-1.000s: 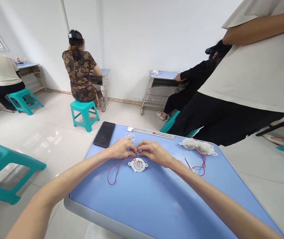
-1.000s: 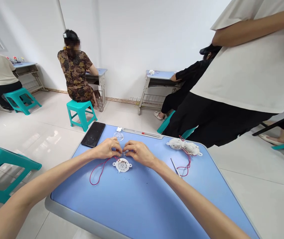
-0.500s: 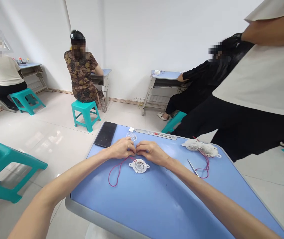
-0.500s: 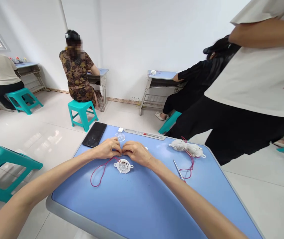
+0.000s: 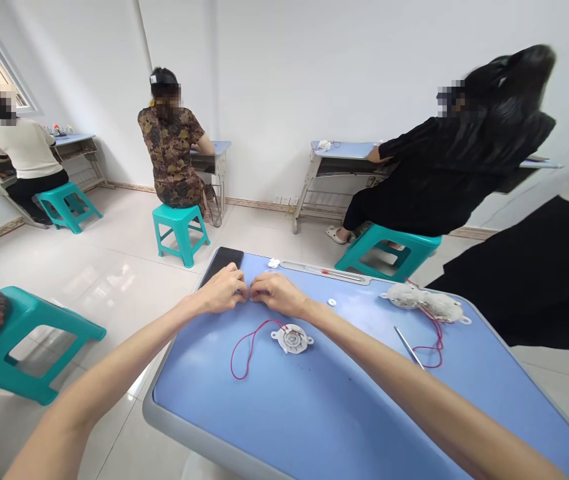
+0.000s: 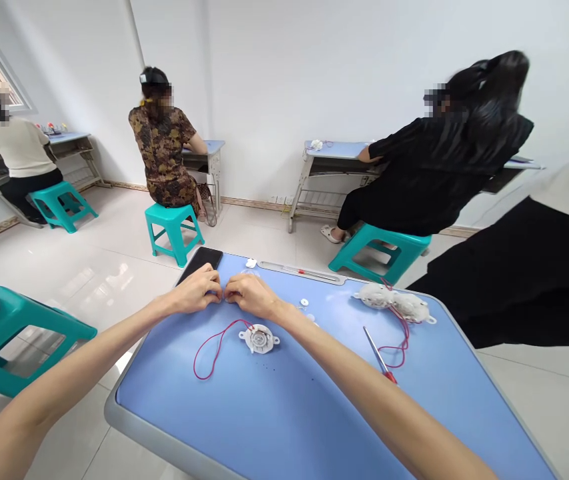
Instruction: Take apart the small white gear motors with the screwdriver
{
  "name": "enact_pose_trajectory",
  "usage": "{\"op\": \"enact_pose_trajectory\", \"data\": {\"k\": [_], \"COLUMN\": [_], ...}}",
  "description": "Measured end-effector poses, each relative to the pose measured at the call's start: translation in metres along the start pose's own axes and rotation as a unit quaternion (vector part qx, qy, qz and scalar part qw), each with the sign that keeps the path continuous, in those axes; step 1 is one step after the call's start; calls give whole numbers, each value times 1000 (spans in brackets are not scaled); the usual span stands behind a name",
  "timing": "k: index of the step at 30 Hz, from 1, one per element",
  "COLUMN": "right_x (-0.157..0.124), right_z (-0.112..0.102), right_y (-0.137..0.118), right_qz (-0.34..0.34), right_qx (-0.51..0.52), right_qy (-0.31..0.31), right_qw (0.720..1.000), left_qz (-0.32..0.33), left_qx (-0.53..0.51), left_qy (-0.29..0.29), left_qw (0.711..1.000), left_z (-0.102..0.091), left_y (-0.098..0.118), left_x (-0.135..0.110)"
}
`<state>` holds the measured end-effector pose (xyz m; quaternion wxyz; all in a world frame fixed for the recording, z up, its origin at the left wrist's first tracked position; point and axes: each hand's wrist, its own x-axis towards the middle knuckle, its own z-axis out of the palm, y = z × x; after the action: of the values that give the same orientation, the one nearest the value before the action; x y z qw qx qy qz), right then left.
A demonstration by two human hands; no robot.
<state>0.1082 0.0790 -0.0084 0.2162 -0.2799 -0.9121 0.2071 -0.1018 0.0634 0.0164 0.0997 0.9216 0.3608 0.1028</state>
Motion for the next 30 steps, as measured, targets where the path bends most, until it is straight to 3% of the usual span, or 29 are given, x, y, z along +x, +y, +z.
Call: {"op": "enact_pose_trajectory", "data": {"k": [10, 30], "right_x": [24, 27], "right_z": [10, 7], "right_y": [3, 2], "right_qz": [0, 3], "right_qx": [3, 3], "right_qy": [9, 8], "right_qw": [1000, 1000], "left_qz": [-36, -28], "left_qx": [17, 19], "left_qy": [-2, 15], "left_qw": [999, 999], "left_z": [-3, -5], "left_y": [-5, 0], "left_x": [-9, -13]}}
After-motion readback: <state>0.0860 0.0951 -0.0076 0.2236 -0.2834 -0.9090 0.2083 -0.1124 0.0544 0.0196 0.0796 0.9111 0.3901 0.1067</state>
